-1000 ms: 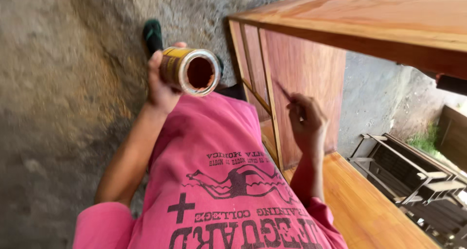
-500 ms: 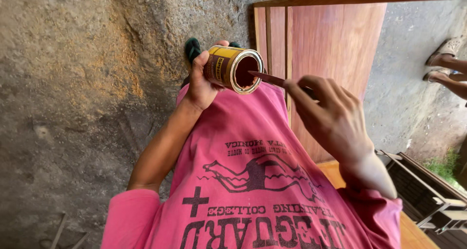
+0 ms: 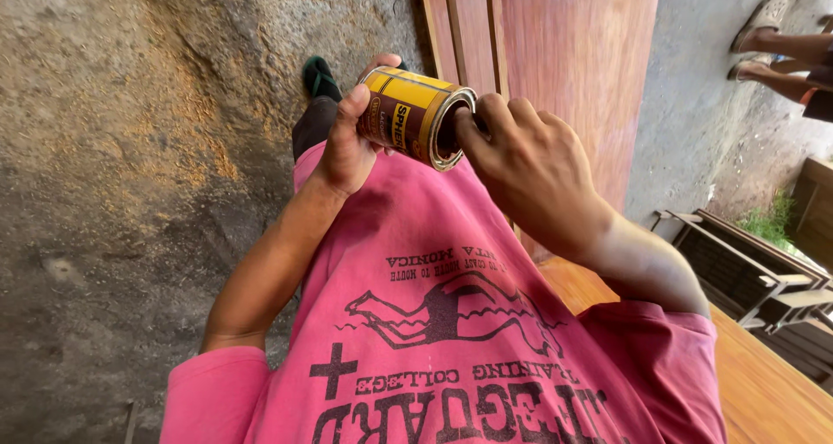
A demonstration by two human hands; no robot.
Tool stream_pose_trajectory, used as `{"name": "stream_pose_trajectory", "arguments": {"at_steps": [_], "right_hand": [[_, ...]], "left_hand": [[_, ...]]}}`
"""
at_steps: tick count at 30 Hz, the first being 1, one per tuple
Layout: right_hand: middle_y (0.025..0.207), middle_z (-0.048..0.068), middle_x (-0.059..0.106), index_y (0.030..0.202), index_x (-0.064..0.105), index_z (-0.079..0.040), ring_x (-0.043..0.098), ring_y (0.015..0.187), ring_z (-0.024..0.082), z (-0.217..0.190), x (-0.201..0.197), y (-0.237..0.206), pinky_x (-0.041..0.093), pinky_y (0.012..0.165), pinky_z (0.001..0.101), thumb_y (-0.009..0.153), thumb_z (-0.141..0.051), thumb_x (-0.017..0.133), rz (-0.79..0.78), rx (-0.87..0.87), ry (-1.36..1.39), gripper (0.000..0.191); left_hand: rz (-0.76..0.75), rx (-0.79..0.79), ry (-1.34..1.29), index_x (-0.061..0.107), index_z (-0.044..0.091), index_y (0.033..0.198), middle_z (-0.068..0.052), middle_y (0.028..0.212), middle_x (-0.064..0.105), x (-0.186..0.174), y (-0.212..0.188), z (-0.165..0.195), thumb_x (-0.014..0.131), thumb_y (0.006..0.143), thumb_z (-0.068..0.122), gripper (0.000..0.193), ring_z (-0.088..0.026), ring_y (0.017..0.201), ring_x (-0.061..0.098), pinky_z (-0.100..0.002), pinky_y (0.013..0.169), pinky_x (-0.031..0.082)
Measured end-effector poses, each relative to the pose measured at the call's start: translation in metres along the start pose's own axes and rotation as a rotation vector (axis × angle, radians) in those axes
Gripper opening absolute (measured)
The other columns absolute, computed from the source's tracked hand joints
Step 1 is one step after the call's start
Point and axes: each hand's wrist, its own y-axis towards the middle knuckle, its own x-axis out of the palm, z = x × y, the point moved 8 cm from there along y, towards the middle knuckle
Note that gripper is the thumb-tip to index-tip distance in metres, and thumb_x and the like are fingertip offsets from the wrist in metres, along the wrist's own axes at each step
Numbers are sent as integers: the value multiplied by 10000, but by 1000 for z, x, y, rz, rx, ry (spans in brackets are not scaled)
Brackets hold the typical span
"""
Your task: The person holds an open can of wood stain in one hand and a brush in the other, brushing the stain onto the raw wood surfaces and edges of a wooden cabinet frame. They move around the piece, reaching different panels and edges to coat the unfinished wood.
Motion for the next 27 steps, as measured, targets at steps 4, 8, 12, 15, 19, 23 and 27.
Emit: {"name": "stream_pose_trajectory", "arguments": {"at_steps": [4,8,12,15,19,23,27], "right_hand": [[1013,98,675,1200,741,-73,686,816,237,33,-5,-31,545,648,348,931,-16,741,43,131,405,275],[1093,116,698,1203,716,-12,731,939,216,87,6,-89,599,789,319,948,42,767,175,340,665,266],[1077,103,698,1164,705,5,713,936,193,160,76,-116,589,813,321,973,98,729,273,430,737,214],[1112,107,669,1106,681,-20,700,955,199,208,150,-112,597,810,306,963,154,658,345,400,705,226],[1107,113,654,1278,724,-56,656,917,200,241,238,-89,561,751,321,927,178,610,342,313,657,438],[1060,74,670,1234,770,-105,662,881,191,263,284,-48,540,692,312,974,114,684,429,255,651,350],[1047,66,691,1199,787,-105,667,832,177,270,303,-15,519,645,320,954,100,690,448,251,658,334]], "left_hand": [[58,-2,-23,479,145,1507,4,1106,679,-3,-2,-4,614,974,598,712,-78,795,597,-241,572,413],[124,36,-106,493,140,1490,-21,1153,692,-11,-9,-8,606,982,600,695,-110,853,646,-254,600,454],[257,98,-179,496,101,1494,-45,1260,685,-16,-21,-22,572,1005,572,683,-141,1009,698,-273,717,539],[295,189,-215,504,52,1456,-74,1239,687,-4,-26,-33,550,1081,553,627,-156,1003,685,-264,699,525],[421,287,-193,407,150,1503,-30,1340,621,16,-40,-49,606,963,506,676,-196,1191,649,-366,1027,565],[372,141,-242,457,61,1502,-104,1311,630,37,-42,-73,605,1020,573,718,-221,1219,632,-365,1094,518],[440,129,-231,455,61,1492,-99,1309,617,38,-47,-86,618,1000,582,735,-214,1229,625,-359,1099,509]]}}
